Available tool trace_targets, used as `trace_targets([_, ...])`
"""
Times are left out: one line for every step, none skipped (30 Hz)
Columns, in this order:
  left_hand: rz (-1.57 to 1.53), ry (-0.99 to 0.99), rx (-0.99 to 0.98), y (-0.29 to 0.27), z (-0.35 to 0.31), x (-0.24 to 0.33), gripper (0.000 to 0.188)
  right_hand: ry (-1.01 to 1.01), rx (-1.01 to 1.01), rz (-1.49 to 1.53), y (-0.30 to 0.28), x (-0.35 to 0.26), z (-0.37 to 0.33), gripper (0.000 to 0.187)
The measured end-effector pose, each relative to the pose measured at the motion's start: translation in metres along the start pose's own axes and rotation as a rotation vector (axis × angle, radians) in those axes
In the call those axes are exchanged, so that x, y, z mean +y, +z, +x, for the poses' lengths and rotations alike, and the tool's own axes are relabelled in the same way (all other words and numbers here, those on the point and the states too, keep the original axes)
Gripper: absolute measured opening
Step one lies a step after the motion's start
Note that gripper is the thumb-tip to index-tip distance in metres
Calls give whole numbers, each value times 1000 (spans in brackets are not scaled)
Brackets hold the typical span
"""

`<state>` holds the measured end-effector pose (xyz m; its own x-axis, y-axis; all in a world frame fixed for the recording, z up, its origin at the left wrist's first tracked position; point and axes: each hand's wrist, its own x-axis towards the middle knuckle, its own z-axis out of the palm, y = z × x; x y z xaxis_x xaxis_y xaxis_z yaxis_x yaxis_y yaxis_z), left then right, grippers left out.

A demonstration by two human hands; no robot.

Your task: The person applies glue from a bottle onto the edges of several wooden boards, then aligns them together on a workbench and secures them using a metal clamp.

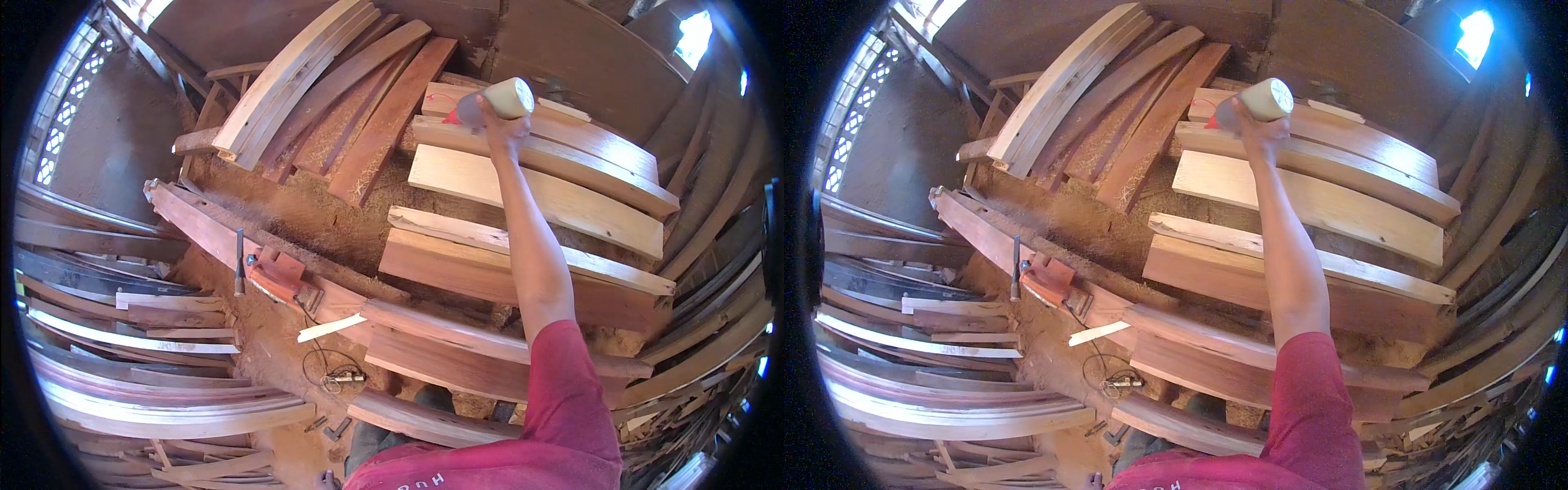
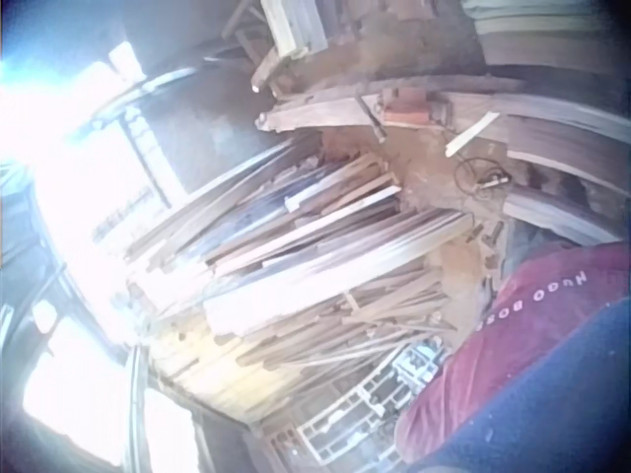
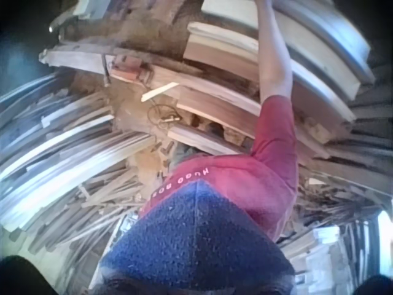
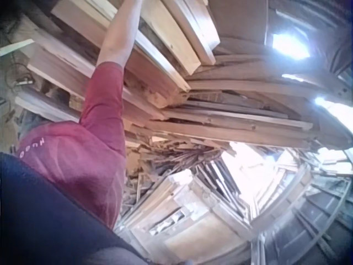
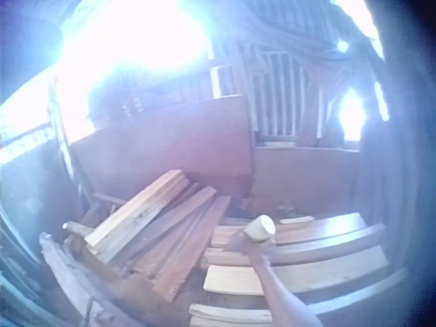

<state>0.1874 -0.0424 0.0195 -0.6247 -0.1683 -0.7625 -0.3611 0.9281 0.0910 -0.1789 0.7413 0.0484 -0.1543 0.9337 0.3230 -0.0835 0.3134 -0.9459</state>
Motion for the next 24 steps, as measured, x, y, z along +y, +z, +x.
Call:
trace_targets([4,7,-2,-1,3,1,46,-4,8,-7,-5,9,6,66])
trace_targets([11,14,-2,-2,4,2,46,-40,38,-55,-11,26,14,65])
trace_targets([16,20,-4,-3,6,3,47,-73,68,-101,-17,31,19,65])
trace_targets([20,27,-4,-5,7,4,47,-75,75,-107,-25,37,23,65])
trace_targets([22,33,-1,-6,10,5,47,-55,75,-125,-33,42,26,64])
trace_targets([26,41,-1,-8,11,7,48,-34,75,-141,-40,42,29,63])
trace_targets([30,44,1,-10,13,9,48,-36,83,-144,-48,43,32,63])
trace_targets([35,51,3,-11,14,11,48,20,61,-115,-57,44,34,71])
trace_targets([38,58,5,-13,16,12,49,76,42,-87,-65,43,37,80])
trace_targets([44,67,5,-15,18,14,49,73,51,-91,-73,43,39,80])
trace_targets([51,74,4,-15,20,15,49,-12,86,-131,-80,42,41,70])
trace_targets([55,83,4,-16,22,18,50,-98,121,-173,-88,41,44,60])
trace_targets([59,90,2,-18,22,19,50,-100,131,-178,-96,41,46,60])
trace_targets([63,99,0,-18,26,22,51,-86,128,-174,-104,40,49,61])
trace_targets([68,106,4,-19,27,24,51,-70,124,-167,-111,40,52,62])
trace_targets([73,113,1,-20,27,25,51,-71,133,-170,-118,40,54,62])
trace_targets([78,119,0,-21,28,27,52,-42,138,-180,-125,40,56,63])
trace_targets([85,126,2,-22,30,28,52,-14,143,-190,-132,38,59,64])
trace_targets([93,134,-1,-22,31,30,52,-16,152,-194,-140,37,60,64])
trace_targets([95,139,-2,-23,31,31,53,-15,165,-188,-148,35,61,66])
trace_targets([98,146,-2,-23,34,34,53,-15,178,-183,-156,33,63,68])
trace_targets([103,153,-6,-24,34,34,54,-17,187,-187,-164,30,64,68])
trace_targets([109,160,-8,-24,36,36,54,-5,199,-192,-173,27,66,74])
trace_targets([112,166,-10,-24,36,38,54,8,211,-198,-181,26,69,80])
